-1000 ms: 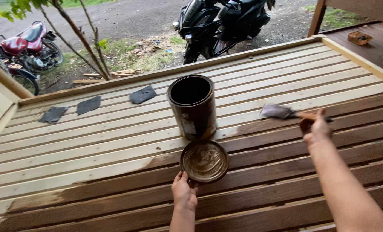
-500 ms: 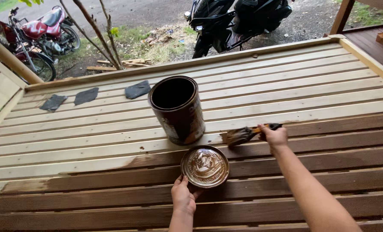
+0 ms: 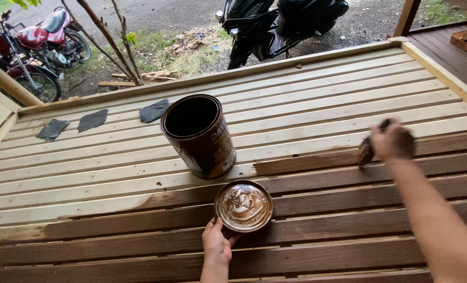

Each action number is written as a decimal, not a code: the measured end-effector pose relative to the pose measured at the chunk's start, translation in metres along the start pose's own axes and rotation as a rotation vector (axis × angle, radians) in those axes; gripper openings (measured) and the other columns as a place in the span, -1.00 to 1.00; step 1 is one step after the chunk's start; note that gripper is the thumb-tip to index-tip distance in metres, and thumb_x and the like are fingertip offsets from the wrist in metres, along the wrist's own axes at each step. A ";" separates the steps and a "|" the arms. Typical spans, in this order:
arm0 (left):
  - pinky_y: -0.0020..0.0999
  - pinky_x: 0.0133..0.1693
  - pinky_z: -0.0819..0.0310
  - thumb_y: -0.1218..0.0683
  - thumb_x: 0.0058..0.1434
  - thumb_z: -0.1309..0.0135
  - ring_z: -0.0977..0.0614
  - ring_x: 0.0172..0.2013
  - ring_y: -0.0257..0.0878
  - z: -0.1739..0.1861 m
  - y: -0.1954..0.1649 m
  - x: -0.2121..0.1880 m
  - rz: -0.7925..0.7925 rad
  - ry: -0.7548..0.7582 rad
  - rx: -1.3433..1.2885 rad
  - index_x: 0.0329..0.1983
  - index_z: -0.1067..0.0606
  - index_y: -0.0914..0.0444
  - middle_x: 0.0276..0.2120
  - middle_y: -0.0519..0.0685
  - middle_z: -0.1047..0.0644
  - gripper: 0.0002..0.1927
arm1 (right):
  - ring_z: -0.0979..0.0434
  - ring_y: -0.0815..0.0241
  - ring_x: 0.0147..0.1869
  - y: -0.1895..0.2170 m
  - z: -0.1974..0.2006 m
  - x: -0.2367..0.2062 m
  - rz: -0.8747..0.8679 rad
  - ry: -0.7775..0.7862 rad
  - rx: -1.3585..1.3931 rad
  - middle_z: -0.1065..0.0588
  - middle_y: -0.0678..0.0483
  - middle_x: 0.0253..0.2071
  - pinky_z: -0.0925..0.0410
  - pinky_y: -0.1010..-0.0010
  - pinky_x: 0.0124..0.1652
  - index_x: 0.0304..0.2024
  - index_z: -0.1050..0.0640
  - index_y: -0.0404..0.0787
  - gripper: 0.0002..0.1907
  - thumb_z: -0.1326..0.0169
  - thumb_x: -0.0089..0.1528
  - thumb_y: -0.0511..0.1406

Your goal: The person applies brown wood stain to a slatted wooden workbench using a brush. They repeatedly dip the brush into a small metal lid filled with stain and spread it across the slats. A black dog briefly walks under the bench and is touched with the brush.

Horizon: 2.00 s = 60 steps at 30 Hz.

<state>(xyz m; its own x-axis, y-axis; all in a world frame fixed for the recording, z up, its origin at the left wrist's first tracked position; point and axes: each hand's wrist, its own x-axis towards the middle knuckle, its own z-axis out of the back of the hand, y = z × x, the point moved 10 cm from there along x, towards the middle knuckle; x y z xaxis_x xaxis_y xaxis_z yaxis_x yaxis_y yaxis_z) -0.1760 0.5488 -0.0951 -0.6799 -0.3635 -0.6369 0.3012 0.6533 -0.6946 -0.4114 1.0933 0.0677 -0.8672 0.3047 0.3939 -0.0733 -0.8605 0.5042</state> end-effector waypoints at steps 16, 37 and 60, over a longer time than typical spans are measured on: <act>0.37 0.02 -0.44 0.08 0.45 0.24 -0.51 0.14 -0.04 0.027 -0.005 0.022 0.013 0.014 0.060 0.25 -0.36 0.18 0.16 -0.03 -0.48 -0.65 | -0.57 0.24 -0.52 0.233 -0.135 -0.095 0.154 0.245 0.754 -0.57 -0.02 -0.49 -0.49 0.47 -0.56 -0.39 -0.53 -0.27 -0.72 -0.14 0.34 -0.21; 0.34 -0.07 -0.54 0.15 0.44 0.30 -0.58 0.03 0.09 0.000 0.025 0.034 -0.032 0.096 -0.114 0.26 -0.31 0.20 0.10 0.09 -0.50 -0.64 | -0.49 0.21 -0.52 -0.020 -0.019 0.015 0.210 -0.001 -0.345 -0.52 0.01 -0.50 -0.40 0.33 -0.51 -0.37 -0.51 -0.16 -0.75 -0.07 0.42 -0.25; 0.26 -0.03 -0.55 0.15 0.46 0.28 -0.59 0.00 -0.04 -0.035 0.020 0.017 -0.047 0.045 0.018 0.29 -0.33 0.24 0.10 0.09 -0.51 -0.63 | -0.56 0.00 -0.23 -0.201 0.064 0.002 -0.420 -0.295 0.338 -0.56 -0.08 -0.26 -0.45 0.09 -0.12 -0.29 -0.53 -0.23 -0.68 -0.37 0.25 -0.17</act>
<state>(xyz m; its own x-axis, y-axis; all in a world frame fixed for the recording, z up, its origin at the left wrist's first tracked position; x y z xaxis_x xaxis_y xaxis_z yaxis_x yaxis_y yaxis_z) -0.2052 0.5792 -0.1080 -0.7229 -0.3626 -0.5882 0.2804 0.6241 -0.7293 -0.3671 1.2932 0.0163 -0.6214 0.7316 0.2803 -0.1776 -0.4800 0.8591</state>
